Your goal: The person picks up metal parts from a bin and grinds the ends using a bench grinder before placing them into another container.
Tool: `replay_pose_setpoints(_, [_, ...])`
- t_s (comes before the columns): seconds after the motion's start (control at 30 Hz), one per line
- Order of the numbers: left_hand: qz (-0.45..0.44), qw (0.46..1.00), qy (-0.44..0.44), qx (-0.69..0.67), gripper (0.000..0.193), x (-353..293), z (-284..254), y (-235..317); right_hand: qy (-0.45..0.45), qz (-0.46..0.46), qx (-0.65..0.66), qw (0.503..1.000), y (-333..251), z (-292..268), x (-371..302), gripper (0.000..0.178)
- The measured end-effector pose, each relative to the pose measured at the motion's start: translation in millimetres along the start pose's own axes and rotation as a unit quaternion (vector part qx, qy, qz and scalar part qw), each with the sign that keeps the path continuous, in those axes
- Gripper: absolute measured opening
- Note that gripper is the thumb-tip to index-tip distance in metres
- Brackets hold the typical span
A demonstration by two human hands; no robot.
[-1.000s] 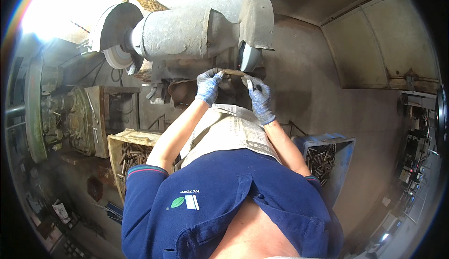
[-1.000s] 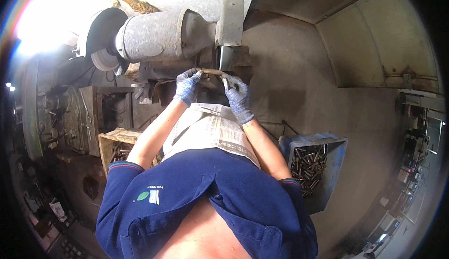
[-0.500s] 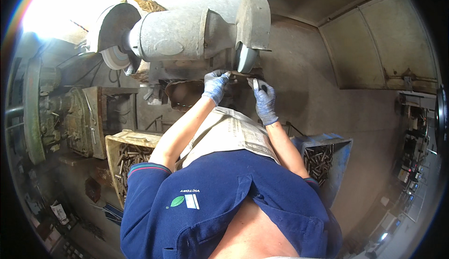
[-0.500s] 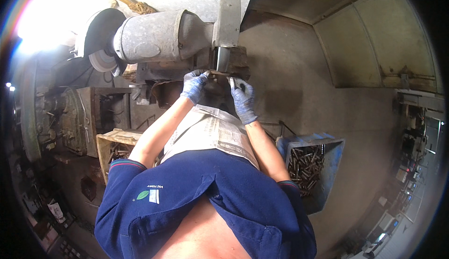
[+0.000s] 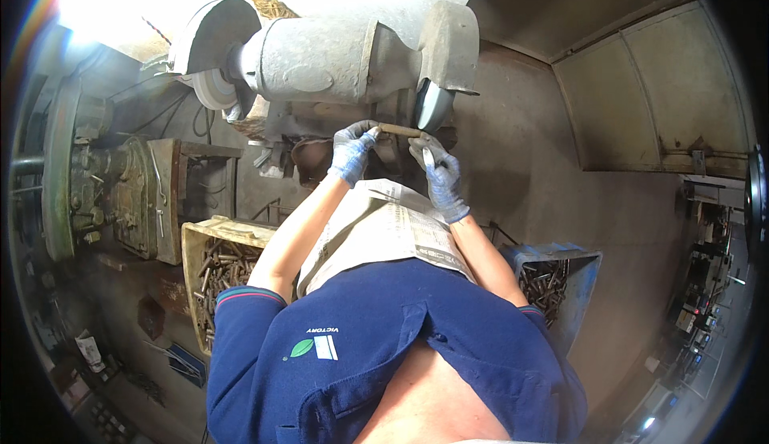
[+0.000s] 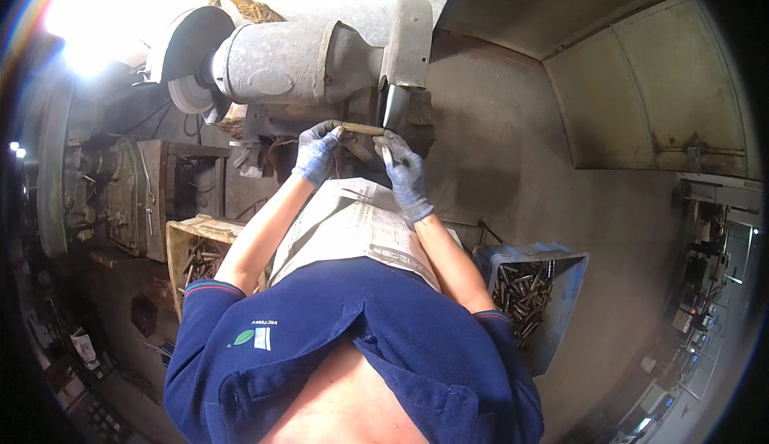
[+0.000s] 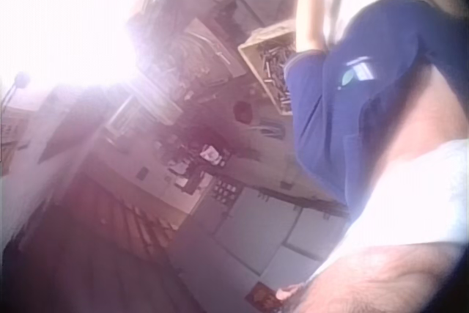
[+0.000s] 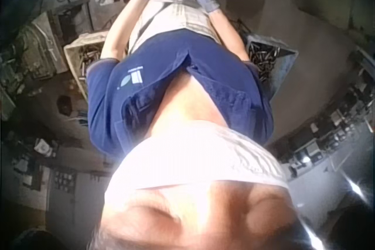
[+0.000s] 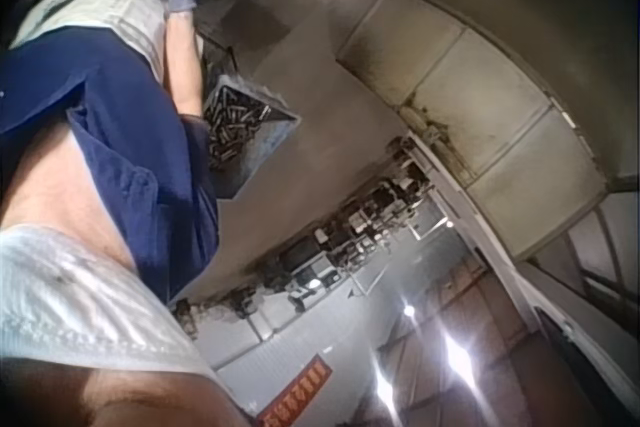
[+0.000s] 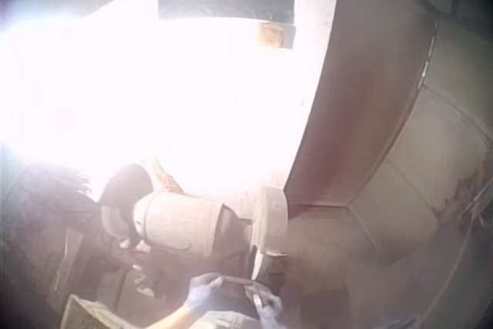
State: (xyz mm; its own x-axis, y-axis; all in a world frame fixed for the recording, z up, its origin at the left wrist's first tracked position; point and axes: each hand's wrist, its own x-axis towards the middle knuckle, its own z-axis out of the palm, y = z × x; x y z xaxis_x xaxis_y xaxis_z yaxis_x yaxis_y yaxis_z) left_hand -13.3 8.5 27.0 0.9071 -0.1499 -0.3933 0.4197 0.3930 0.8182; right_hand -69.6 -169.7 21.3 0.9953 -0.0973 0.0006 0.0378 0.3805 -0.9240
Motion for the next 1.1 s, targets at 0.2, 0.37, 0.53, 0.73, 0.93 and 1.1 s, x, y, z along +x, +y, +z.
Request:
replay_pose_setpoints(0.2, [0.091,0.994,-0.038,0.050,0.014,-51.2,5.9,19.2,-0.081,-0.192,-0.330,0.921,-58.3,3.4,-31.6,0.027])
replay_pose_setpoints(0.37, [0.091,0.990,-0.103,0.017,0.015,-65.1,14.7,33.5,-0.085,-0.266,-0.344,0.897,-90.0,10.4,-40.3,0.038])
replay_pose_setpoints(0.53, [0.083,0.988,-0.128,0.010,0.016,-66.3,17.0,39.6,-0.098,-0.290,-0.378,0.874,-102.2,9.2,-43.8,0.042])
replay_pose_setpoints(0.73, [0.023,0.994,-0.104,-0.019,0.018,-68.4,34.0,50.4,-0.102,-0.282,-0.391,0.870,-101.8,9.0,-47.5,0.043])
replay_pose_setpoints(0.93, [0.078,0.989,-0.092,0.081,0.015,-55.0,36.1,38.2,-0.098,-0.284,-0.386,0.872,-92.5,-2.8,-39.5,0.034])
replay_pose_setpoints(1.1, [0.092,0.988,-0.075,0.103,0.012,-45.6,35.9,26.8,-0.057,-0.154,-0.286,0.944,-69.9,-9.5,-36.6,0.029])
